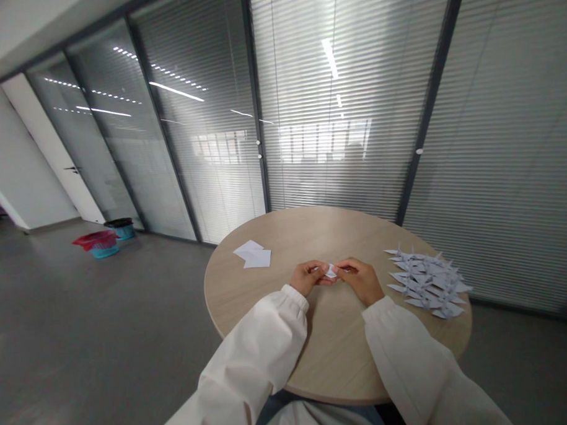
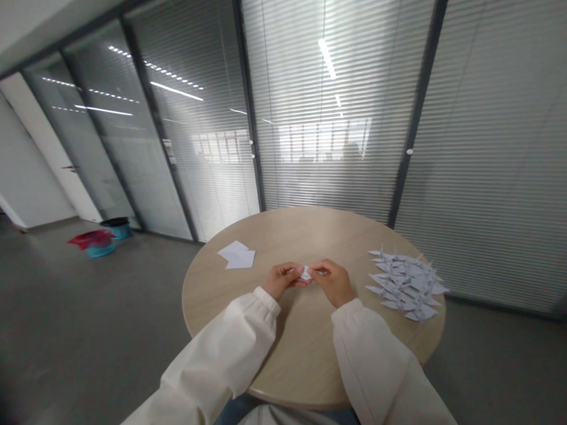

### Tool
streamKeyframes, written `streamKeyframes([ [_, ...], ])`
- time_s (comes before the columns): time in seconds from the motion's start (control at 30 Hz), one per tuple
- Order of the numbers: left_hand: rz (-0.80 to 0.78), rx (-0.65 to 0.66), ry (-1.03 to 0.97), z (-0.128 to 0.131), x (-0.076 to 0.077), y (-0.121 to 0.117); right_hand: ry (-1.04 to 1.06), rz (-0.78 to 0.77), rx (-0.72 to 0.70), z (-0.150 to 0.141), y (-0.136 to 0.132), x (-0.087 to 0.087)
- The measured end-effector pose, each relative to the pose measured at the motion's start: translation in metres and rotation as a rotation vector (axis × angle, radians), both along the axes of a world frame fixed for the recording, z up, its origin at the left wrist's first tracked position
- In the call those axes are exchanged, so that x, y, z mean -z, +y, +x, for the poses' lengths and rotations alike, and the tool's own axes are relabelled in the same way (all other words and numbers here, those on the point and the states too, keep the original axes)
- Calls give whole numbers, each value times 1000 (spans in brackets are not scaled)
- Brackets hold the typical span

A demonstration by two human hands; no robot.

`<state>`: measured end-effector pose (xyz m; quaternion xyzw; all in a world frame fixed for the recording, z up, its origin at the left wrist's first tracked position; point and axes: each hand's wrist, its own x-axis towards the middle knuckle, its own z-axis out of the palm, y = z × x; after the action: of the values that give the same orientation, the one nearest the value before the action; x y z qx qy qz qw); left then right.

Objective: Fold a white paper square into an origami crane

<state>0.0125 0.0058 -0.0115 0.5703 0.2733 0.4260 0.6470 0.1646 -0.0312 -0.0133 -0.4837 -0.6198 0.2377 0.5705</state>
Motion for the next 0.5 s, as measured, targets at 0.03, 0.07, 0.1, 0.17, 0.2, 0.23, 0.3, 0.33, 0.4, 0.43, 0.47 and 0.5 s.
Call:
streamKeyframes([
  [0.03,2,1,-2,0,0,0,-13,7,9,0,1,1],
  [0.07,2,1,-4,0,0,-1,-22,12,15,1,1,2],
  [0.1,1,0,-5,0,-1,-1,-27,15,19,1,2,2],
  [0.17,-4,-2,-6,0,-1,-1,-28,17,28,0,2,3],
  [0.2,-8,-6,-7,0,-1,-1,-26,19,36,0,2,3],
  [0.23,-13,-12,-6,1,-1,-1,-23,22,41,-1,2,3],
  [0.3,-20,-30,10,1,-1,-1,-13,27,40,-1,2,4],
  [0.33,-21,-42,25,1,-2,-1,-6,31,34,-2,2,4],
  [0.4,-10,-62,56,1,-2,-1,9,33,18,-2,1,4],
  [0.43,0,-71,64,1,-3,-1,15,29,13,-3,1,4],
  [0.47,10,-79,63,1,-3,-1,20,23,7,-3,1,4],
  [0.5,20,-86,57,1,-3,-2,24,16,-2,-3,0,3],
])
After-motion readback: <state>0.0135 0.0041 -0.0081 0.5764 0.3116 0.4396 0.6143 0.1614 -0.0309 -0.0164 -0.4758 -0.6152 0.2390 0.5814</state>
